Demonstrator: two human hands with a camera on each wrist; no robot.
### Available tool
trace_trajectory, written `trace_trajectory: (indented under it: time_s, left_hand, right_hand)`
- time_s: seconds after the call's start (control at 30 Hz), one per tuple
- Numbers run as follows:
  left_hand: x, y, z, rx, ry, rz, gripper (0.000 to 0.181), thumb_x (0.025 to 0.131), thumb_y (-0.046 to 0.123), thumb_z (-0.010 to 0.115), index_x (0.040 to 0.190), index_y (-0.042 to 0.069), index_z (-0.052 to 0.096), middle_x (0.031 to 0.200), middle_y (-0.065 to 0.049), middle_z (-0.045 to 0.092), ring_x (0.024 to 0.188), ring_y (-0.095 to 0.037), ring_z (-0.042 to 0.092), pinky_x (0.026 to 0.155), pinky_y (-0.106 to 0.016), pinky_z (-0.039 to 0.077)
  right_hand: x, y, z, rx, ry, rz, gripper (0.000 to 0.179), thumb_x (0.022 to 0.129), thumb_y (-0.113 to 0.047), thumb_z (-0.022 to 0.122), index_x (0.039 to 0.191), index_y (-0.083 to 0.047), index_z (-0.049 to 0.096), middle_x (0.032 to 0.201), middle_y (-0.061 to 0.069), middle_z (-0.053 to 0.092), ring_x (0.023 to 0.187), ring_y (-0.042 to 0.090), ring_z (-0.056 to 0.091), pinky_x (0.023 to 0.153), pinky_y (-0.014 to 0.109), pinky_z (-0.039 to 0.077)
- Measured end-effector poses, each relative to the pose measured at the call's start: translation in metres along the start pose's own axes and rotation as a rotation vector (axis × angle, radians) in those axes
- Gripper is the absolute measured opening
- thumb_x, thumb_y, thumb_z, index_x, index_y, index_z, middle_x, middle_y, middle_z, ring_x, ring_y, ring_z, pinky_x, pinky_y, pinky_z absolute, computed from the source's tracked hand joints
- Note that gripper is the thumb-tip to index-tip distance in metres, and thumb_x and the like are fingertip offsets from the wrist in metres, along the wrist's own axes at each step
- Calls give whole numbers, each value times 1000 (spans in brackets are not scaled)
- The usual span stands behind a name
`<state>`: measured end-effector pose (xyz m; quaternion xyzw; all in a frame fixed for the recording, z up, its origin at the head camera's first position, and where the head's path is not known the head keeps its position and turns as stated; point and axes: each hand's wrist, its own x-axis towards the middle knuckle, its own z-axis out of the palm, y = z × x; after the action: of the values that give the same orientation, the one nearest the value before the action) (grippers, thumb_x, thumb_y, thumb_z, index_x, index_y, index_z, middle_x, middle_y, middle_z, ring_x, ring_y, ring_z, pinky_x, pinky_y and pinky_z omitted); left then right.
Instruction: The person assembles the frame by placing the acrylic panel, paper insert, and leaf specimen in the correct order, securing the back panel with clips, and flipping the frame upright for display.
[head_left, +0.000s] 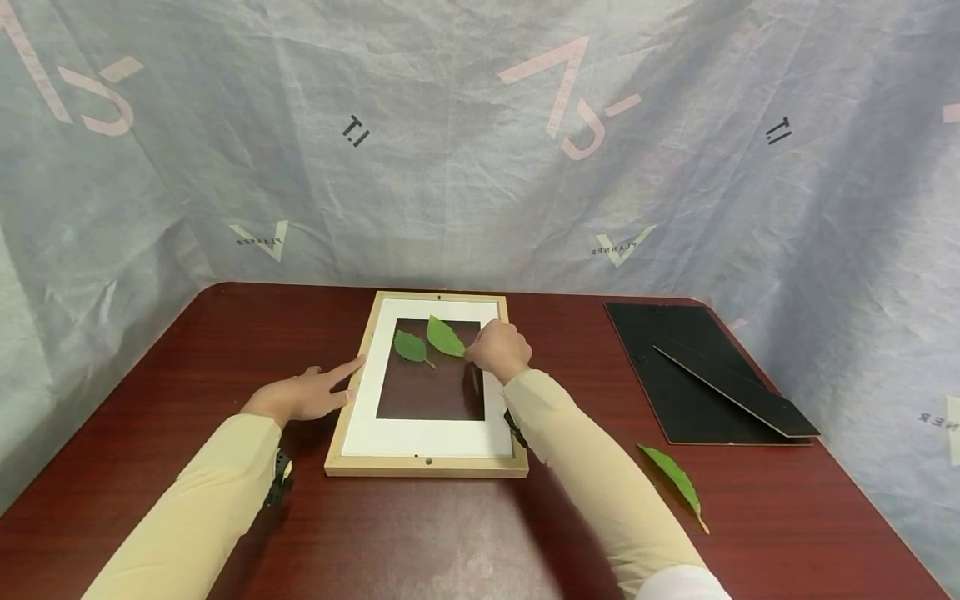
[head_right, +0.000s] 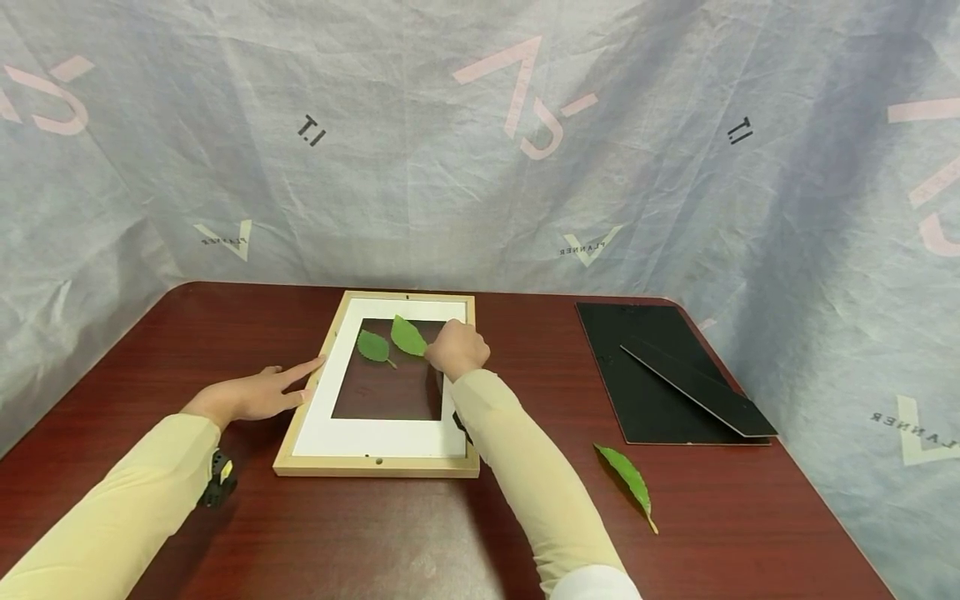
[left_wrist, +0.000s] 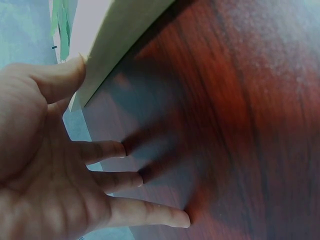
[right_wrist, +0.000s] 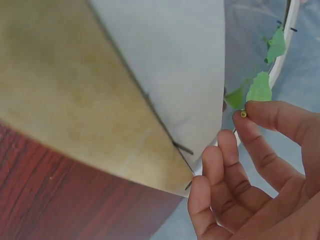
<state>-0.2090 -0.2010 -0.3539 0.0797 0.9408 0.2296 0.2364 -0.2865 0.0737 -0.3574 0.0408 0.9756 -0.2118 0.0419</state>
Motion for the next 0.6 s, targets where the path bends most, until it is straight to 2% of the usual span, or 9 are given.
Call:
trace_trajectory:
  time_s: [0.17, 0.37, 0.6]
  left_hand:
    - [1, 0, 1, 17, 7, 7, 67, 110, 32, 45, 163, 11, 10, 153, -50, 6, 141, -67, 12, 108, -75, 21]
    - [1, -1, 1, 27, 10, 8, 67, 110, 32, 44, 163, 10, 11, 153, -50, 7, 141, -68, 13, 108, -75, 21]
    - [1, -1, 1, 23, 8, 0, 67, 110, 32, 45, 163, 11, 10, 153, -50, 6, 141, -68, 12, 108, -76, 20]
  right_hand:
    - [2, -3, 3, -44, 1, 19, 27, 88, -31, 77, 68, -16, 67, 84, 4, 69, 81, 23, 66, 73, 42, 56]
    - [1, -5, 3, -71, -9, 19, 24, 89, -32, 77, 74, -15, 71, 87, 5, 70, 82, 23, 67, 74, 41, 56]
    - [-1, -4, 1, -52, -21, 1, 21, 88, -31, 79, 75, -15, 73, 88, 5, 71, 80, 22, 65, 71, 41, 55]
